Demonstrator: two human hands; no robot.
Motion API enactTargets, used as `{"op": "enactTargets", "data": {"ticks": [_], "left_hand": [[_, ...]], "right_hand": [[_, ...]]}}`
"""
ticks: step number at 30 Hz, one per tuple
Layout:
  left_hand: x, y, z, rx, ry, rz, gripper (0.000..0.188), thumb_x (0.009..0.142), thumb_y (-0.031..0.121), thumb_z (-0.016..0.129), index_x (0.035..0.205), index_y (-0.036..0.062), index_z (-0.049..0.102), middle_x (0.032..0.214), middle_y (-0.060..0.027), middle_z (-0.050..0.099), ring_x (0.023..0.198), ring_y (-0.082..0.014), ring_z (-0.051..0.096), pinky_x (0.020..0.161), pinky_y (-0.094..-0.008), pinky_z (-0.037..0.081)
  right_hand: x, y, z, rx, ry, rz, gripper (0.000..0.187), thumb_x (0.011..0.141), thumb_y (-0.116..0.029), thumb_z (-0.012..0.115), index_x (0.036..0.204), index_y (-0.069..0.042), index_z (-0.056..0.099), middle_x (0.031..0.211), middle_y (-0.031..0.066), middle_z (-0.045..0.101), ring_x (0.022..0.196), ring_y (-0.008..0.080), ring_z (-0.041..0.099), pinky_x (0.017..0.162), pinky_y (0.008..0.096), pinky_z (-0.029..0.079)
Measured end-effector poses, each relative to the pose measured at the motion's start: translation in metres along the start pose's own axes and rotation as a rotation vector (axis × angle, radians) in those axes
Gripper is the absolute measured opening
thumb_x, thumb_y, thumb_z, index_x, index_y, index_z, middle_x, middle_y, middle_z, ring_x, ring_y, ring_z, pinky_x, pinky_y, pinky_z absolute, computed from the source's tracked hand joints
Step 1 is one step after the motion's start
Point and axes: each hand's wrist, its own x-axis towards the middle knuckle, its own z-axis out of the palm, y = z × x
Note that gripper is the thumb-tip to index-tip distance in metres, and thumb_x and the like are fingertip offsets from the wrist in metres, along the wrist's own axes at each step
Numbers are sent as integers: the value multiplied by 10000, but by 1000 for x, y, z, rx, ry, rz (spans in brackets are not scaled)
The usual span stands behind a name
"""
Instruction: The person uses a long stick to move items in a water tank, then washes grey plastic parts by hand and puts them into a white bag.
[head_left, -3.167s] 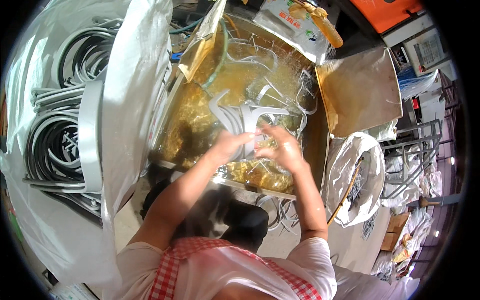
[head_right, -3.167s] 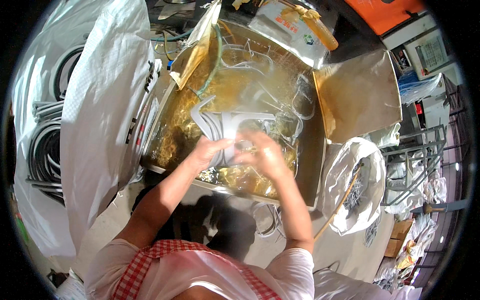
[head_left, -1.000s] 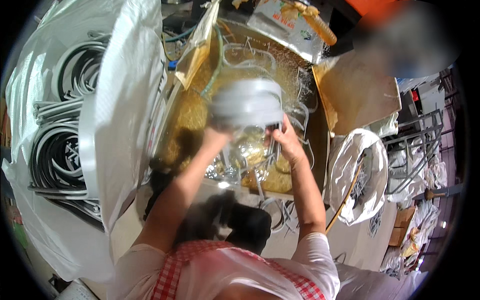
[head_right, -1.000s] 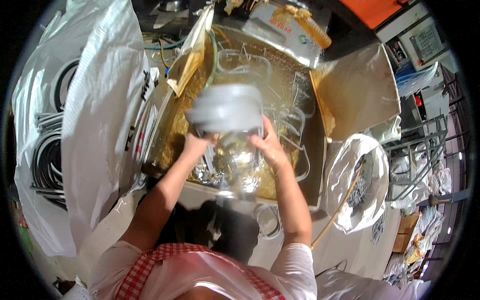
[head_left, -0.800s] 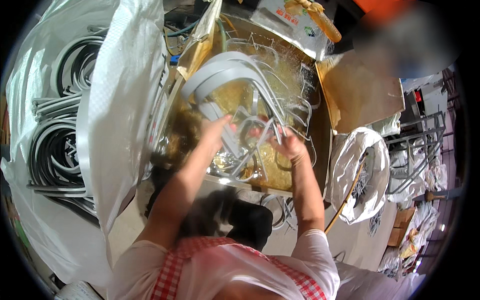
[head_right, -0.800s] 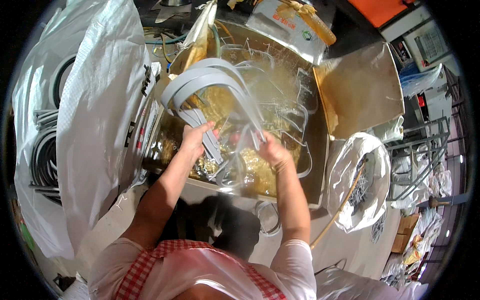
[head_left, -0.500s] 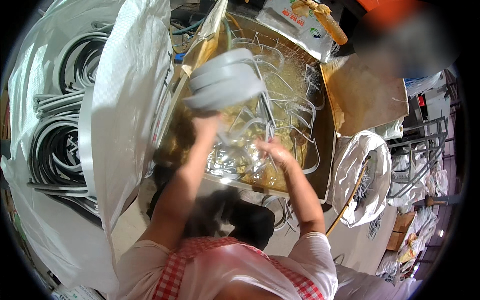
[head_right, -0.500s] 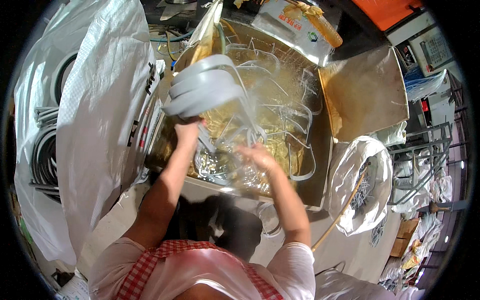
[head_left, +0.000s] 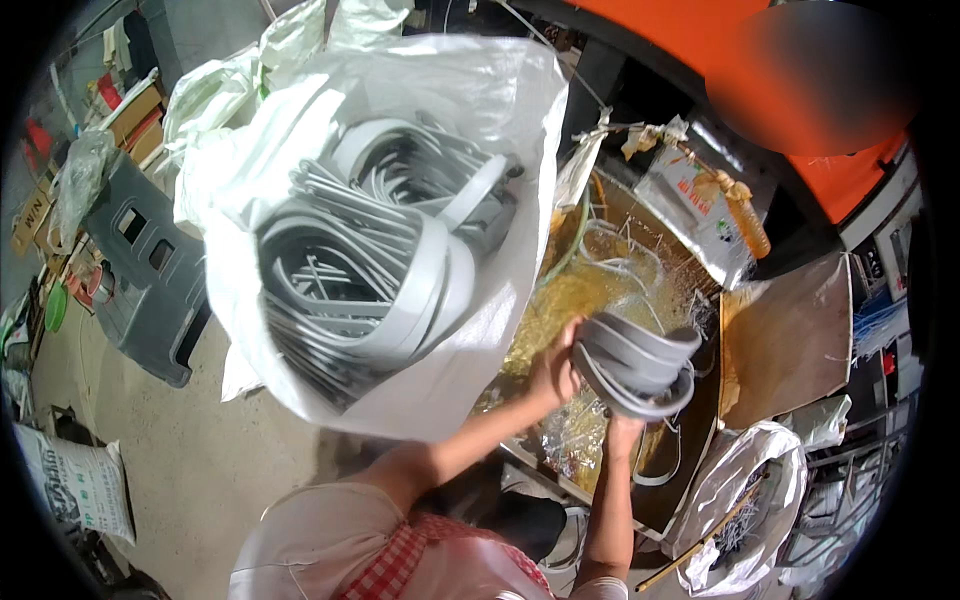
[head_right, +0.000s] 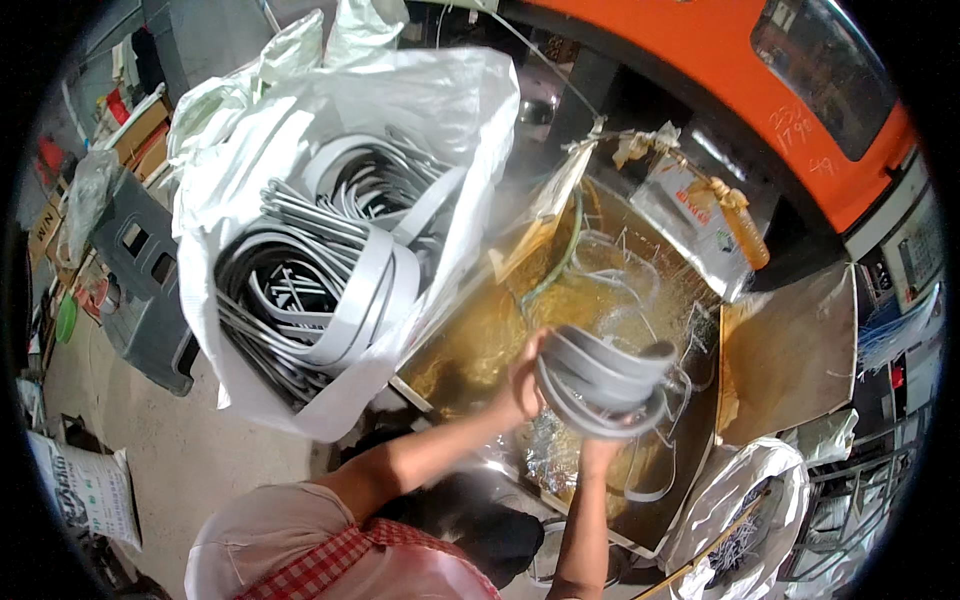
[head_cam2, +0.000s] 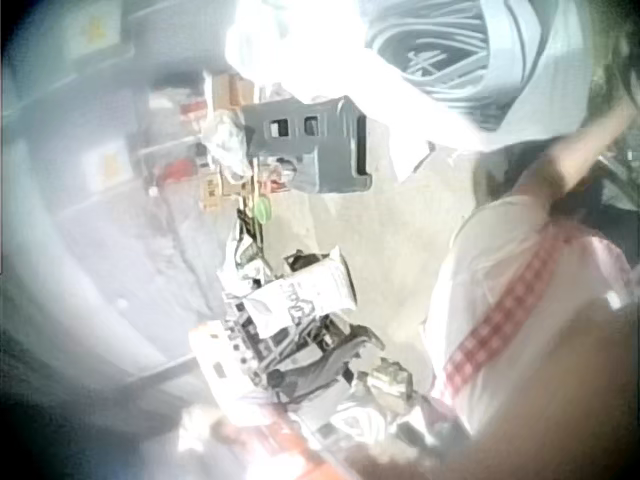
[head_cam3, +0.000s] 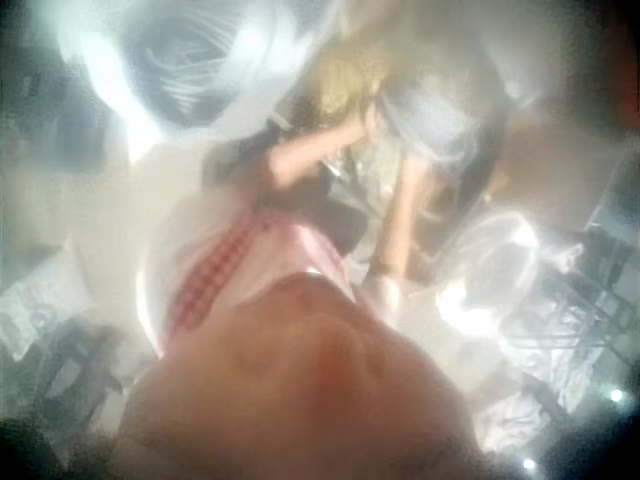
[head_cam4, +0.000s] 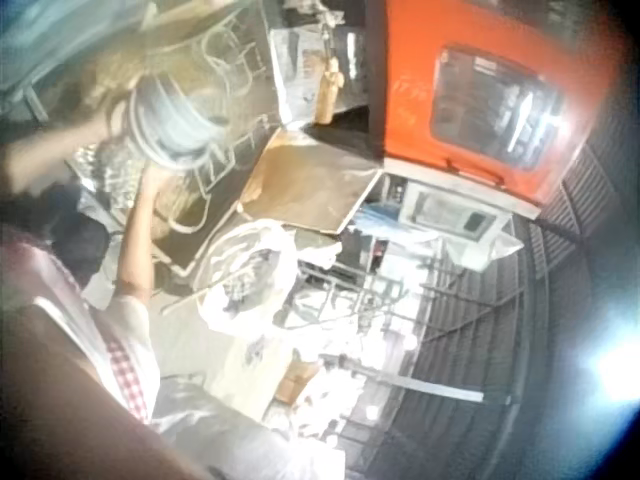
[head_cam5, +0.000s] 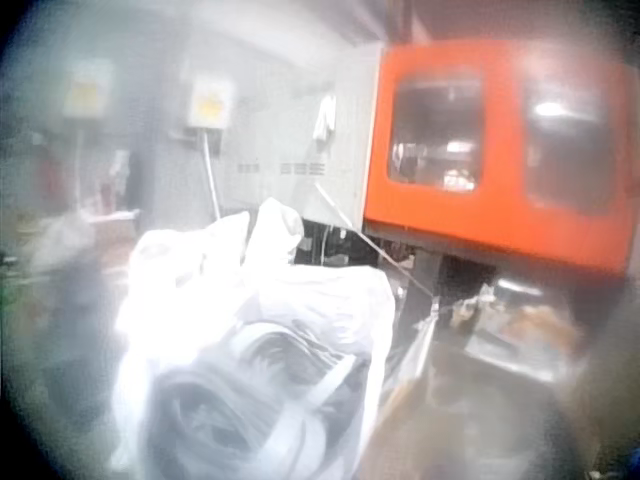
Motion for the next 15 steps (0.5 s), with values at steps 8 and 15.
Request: {"op": "enactTargets", "data": {"ticks": [8, 15], "left_hand": [[1, 124, -66, -268, -128, 220, 597, 773, 83, 588, 1282, 129, 280, 1067, -191, 540, 905, -323, 591, 733, -375, 497], [24, 269, -161, -104, 86, 598, 630, 733, 106, 610, 1251, 35, 258, 1044, -248, 519, 893, -410, 555, 751, -446, 464]], "right_hand": [[-12, -40, -56, 323, 107, -349, 452, 805, -129, 616, 1183, 13, 413, 1130, 120, 500, 955, 206, 530, 792, 349, 468], [-9, -208, -37, 590, 43, -561, 331, 826, -154, 596, 1087, 16, 485, 1046, 121, 547, 891, 190, 552, 749, 322, 476]]}}
